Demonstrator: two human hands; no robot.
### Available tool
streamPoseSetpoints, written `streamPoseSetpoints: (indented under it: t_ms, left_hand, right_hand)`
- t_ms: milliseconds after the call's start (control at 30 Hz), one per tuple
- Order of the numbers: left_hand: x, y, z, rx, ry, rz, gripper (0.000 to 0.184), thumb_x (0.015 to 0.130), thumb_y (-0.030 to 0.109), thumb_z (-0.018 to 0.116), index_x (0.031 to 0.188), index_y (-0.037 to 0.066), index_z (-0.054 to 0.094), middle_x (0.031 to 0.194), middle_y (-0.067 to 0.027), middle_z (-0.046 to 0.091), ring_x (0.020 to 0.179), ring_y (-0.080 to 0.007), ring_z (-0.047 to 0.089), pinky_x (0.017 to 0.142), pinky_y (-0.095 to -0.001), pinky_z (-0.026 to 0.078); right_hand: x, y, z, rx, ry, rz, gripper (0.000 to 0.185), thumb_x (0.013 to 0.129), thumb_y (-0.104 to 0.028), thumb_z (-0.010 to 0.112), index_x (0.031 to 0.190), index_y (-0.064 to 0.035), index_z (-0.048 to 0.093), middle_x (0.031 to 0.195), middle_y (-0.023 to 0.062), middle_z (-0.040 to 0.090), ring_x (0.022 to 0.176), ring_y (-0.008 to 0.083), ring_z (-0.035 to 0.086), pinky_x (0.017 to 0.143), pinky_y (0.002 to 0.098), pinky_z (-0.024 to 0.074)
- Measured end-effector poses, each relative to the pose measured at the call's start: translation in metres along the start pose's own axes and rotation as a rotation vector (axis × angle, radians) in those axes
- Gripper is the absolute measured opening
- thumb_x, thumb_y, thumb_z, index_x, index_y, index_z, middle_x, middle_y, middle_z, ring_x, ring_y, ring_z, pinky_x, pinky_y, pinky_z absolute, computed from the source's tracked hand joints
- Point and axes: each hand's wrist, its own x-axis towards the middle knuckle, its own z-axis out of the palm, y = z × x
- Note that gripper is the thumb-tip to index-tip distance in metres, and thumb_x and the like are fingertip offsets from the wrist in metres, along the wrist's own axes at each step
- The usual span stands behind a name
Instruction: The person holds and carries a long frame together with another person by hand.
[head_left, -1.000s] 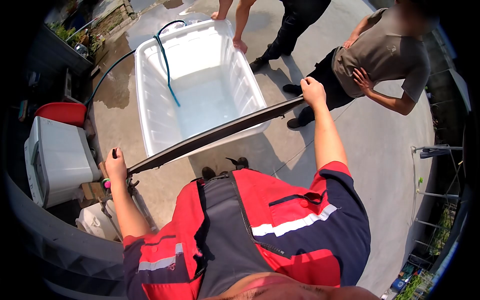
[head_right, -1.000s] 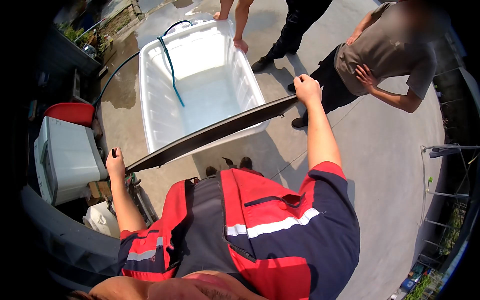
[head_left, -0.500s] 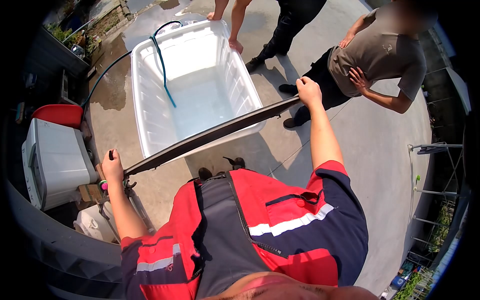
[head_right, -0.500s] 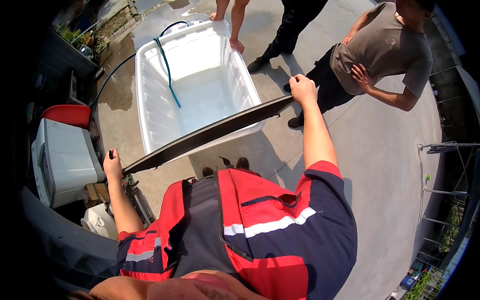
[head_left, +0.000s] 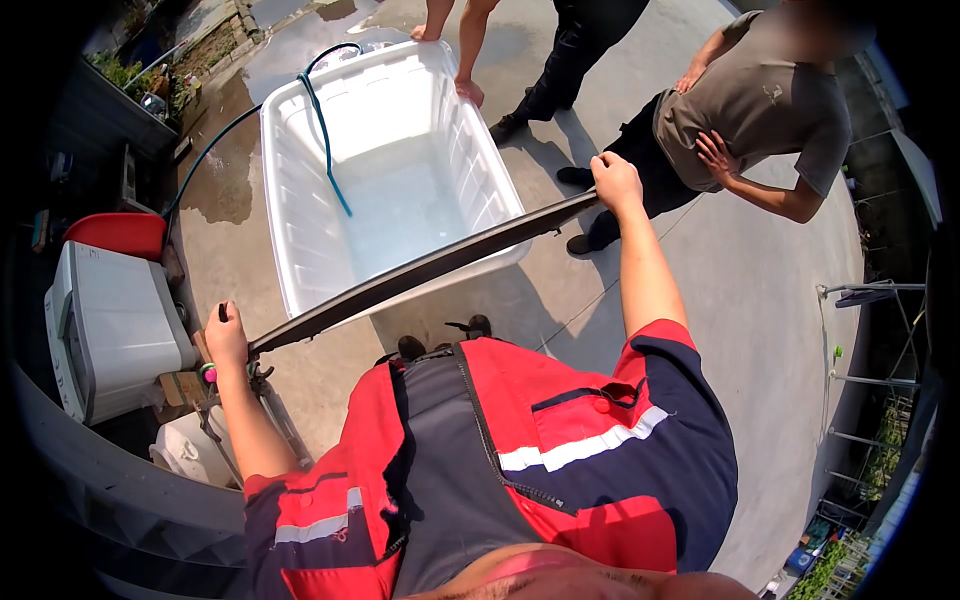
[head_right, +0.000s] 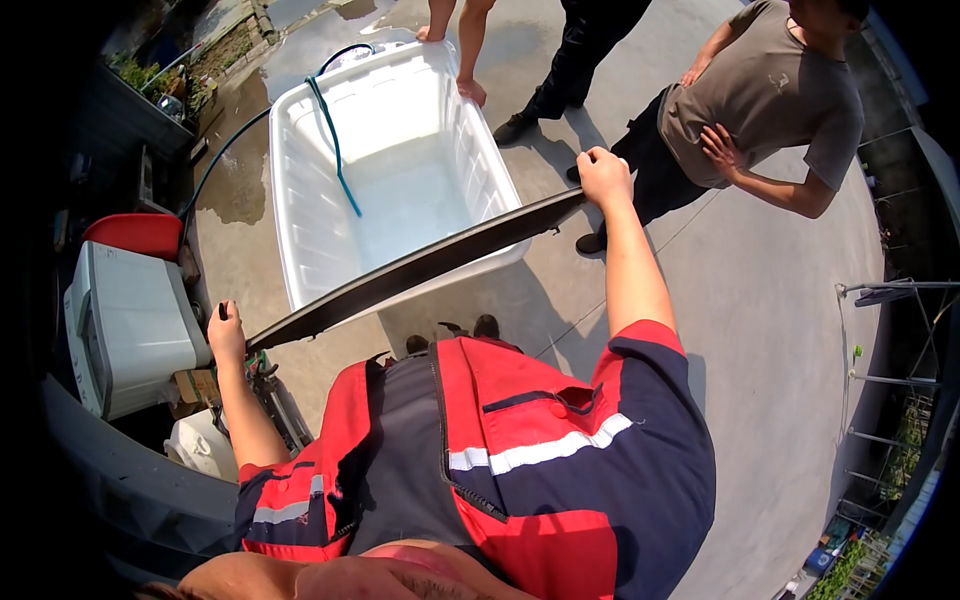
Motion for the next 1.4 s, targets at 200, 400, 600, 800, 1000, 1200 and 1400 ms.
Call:
streamPoseSetpoints:
  t_ms: [200, 400, 600, 800, 1000, 1200, 1400]
  left_hand:
    - [-0.004, 0.016, -0.005, 0.135, 0.011, 0.002, 0.029, 0.095, 0.026, 0.052, 0.089, -0.001, 0.062, 0.076, -0.0215, 0.063, 0.069, -0.0357, 0.060, 0.066, -0.0435, 0.046]
    - [-0.006, 0.028, -0.008, 0.171, 0.004, -0.018, 0.030, 0.094, 0.026, 0.052, 0.088, -0.001, 0.062, 0.077, -0.0227, 0.063, 0.071, -0.0391, 0.061, 0.066, -0.0460, 0.046]
    - [-0.003, 0.017, -0.003, 0.199, 0.023, -0.020, 0.032, 0.094, 0.028, 0.051, 0.089, -0.002, 0.063, 0.079, -0.0244, 0.064, 0.074, -0.0404, 0.062, 0.068, -0.0463, 0.047]
    - [-0.003, 0.019, -0.004, 0.212, 0.005, -0.051, 0.033, 0.094, 0.028, 0.050, 0.090, -0.002, 0.063, 0.080, -0.0250, 0.064, 0.075, -0.0411, 0.062, 0.069, -0.0465, 0.047]
    - [-0.001, 0.012, -0.001, 0.218, 0.015, -0.031, 0.034, 0.094, 0.029, 0.050, 0.087, -0.002, 0.063, 0.077, -0.0242, 0.063, 0.071, -0.0396, 0.062, 0.067, -0.0462, 0.046]
    - [0.002, 0.006, 0.001, 0.202, 0.014, -0.049, 0.034, 0.093, 0.030, 0.050, 0.086, -0.001, 0.062, 0.073, -0.0224, 0.062, 0.067, -0.0379, 0.061, 0.064, -0.0459, 0.045]
    - [0.001, 0.011, 0.001, 0.247, 0.023, -0.064, 0.034, 0.092, 0.032, 0.051, 0.085, 0.000, 0.061, 0.071, -0.0208, 0.061, 0.064, -0.0359, 0.060, 0.064, -0.0448, 0.045]
  right_hand:
    - [0.001, 0.000, 0.000, 0.000, -0.004, 0.003, 0.035, 0.088, -0.039, 0.053, 0.102, -0.0113, 0.071, 0.106, 0.0168, 0.069, 0.104, 0.0342, 0.063, 0.091, 0.0431, 0.0495]
    - [0.004, 0.003, 0.002, 0.000, -0.015, 0.004, 0.036, 0.088, -0.039, 0.053, 0.104, -0.0119, 0.071, 0.107, 0.0171, 0.069, 0.105, 0.0346, 0.063, 0.091, 0.0434, 0.0493]
    - [0.003, 0.001, 0.001, -0.007, -0.011, 0.006, 0.036, 0.088, -0.038, 0.053, 0.104, -0.0119, 0.071, 0.106, 0.0172, 0.069, 0.105, 0.0344, 0.063, 0.092, 0.0433, 0.0493]
    - [0.004, 0.002, 0.003, -0.006, 0.006, -0.020, 0.036, 0.088, -0.038, 0.053, 0.102, -0.0110, 0.071, 0.106, 0.0171, 0.069, 0.104, 0.0347, 0.063, 0.092, 0.0434, 0.0492]
    - [0.004, 0.004, 0.004, -0.006, 0.027, -0.065, 0.035, 0.088, -0.037, 0.053, 0.100, -0.0089, 0.071, 0.102, 0.0176, 0.070, 0.101, 0.0352, 0.064, 0.089, 0.0433, 0.0496]
    - [0.004, 0.004, 0.005, 0.002, 0.041, -0.070, 0.035, 0.088, -0.035, 0.055, 0.101, -0.0068, 0.070, 0.099, 0.0183, 0.070, 0.097, 0.0350, 0.066, 0.085, 0.0419, 0.0508]
    - [0.003, 0.005, 0.005, 0.013, 0.037, -0.067, 0.036, 0.088, -0.037, 0.054, 0.101, -0.0078, 0.071, 0.100, 0.0175, 0.070, 0.099, 0.0346, 0.065, 0.087, 0.0420, 0.0501]
